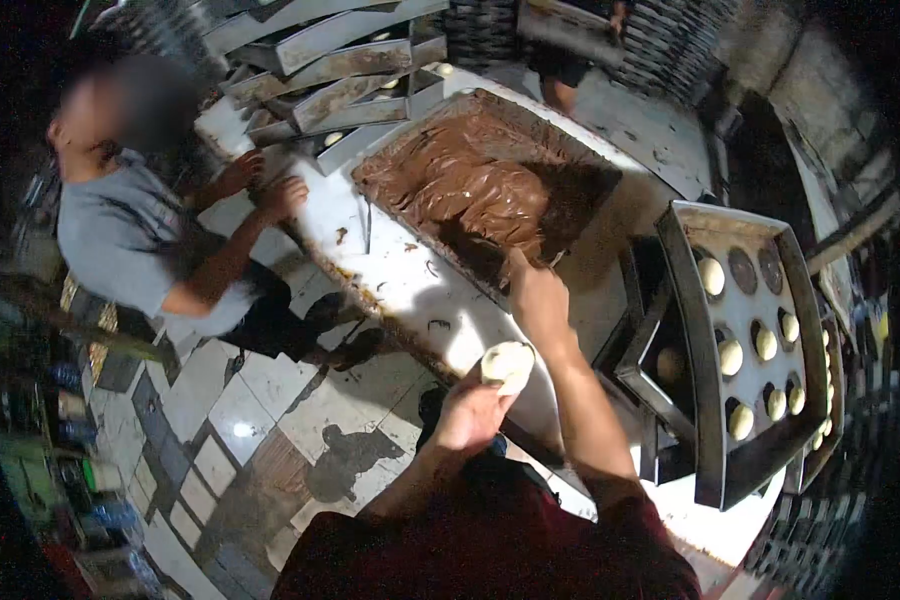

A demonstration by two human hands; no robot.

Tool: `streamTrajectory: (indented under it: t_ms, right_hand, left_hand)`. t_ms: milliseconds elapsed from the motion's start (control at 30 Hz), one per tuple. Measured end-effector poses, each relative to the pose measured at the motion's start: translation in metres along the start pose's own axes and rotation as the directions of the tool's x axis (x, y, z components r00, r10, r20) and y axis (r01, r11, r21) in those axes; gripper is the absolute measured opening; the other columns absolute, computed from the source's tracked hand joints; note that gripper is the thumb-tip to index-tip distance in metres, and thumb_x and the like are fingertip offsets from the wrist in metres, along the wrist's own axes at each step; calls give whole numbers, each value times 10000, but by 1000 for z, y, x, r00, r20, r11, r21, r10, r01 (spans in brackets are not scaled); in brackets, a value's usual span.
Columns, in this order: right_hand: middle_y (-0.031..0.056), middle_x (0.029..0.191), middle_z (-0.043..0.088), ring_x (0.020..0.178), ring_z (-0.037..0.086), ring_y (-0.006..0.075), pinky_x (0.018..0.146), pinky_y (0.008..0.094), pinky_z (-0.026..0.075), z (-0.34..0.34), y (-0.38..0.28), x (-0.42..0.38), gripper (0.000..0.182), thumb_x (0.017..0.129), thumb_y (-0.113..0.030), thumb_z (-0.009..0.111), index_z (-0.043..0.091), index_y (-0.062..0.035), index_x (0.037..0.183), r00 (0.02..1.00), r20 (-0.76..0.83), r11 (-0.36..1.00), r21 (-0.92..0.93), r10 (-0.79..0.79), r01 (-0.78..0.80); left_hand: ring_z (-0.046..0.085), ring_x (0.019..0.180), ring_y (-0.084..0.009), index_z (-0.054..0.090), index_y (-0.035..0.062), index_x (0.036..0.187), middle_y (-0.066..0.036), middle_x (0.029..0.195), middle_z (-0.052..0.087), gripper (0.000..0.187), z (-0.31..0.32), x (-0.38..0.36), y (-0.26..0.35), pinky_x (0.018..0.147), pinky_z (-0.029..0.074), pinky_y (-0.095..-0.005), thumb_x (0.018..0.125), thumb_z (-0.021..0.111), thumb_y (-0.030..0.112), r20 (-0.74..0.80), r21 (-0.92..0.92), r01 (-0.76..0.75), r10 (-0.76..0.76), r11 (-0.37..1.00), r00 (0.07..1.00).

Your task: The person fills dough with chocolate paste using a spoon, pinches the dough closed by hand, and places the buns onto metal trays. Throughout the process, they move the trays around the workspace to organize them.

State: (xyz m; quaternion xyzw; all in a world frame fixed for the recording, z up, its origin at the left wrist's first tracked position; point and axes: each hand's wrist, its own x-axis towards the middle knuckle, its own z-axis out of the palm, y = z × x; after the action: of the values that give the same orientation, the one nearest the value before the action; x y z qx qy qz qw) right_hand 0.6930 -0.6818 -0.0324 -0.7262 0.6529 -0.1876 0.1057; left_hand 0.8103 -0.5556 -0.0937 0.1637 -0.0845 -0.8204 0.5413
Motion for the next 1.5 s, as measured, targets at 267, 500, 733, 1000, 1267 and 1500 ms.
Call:
streamTrajectory:
  t_ms: [267,500,733,1000,1267,1500]
  right_hand:
    - [222,765,636,713,639,379,653,442,529,28,-33,29,271,888,-168,414,654,-45,877,936,316,935,-354,156,-36]
    - [207,844,624,749,636,313,644,375,533,51,-40,-35,505,770,-23,517,497,-134,1262,978,26,975,-88,208,-205]
    - [207,887,525,773,538,330,699,420,476,68,23,-92,701,665,143,529,452,-106,1316,950,-221,939,313,219,-143]
    - [197,970,599,830,570,336,756,401,450,48,40,-91,299,829,-5,528,581,-7,1123,873,-486,930,341,52,134]
    - [17,805,601,776,540,114,724,229,434,-15,-4,-131,397,941,-375,461,622,-14,969,829,504,303,851,-241,-429]
    - [33,863,608,793,527,94,722,244,443,-37,-24,-197,322,922,-288,525,610,5,1026,890,366,358,897,-273,-259]
  left_hand:
    - [556,918,-183,517,30,1101,-84,1004,577,214,-53,103,60,820,458,-298,921,468,133,-465,155,-89,152,984,872]
    - [558,822,-195,557,5,1026,-72,890,585,207,-17,124,85,798,473,-308,915,468,156,-387,-110,-81,33,991,922]
    - [523,1100,-253,492,-61,1160,-159,1147,565,452,41,84,165,1004,396,-392,724,497,57,35,-187,-351,363,918,931]
    - [564,1039,-219,426,145,1278,-95,1109,589,483,37,11,68,989,385,-504,817,525,38,137,-159,-153,175,975,975]
    - [602,902,-274,334,137,1255,-118,1083,526,534,29,-58,19,676,550,-432,781,463,-73,-142,433,10,58,901,988]
    - [626,776,-288,308,103,1263,-131,1014,532,554,39,-119,3,599,549,-411,763,458,-81,-35,587,2,23,809,999]
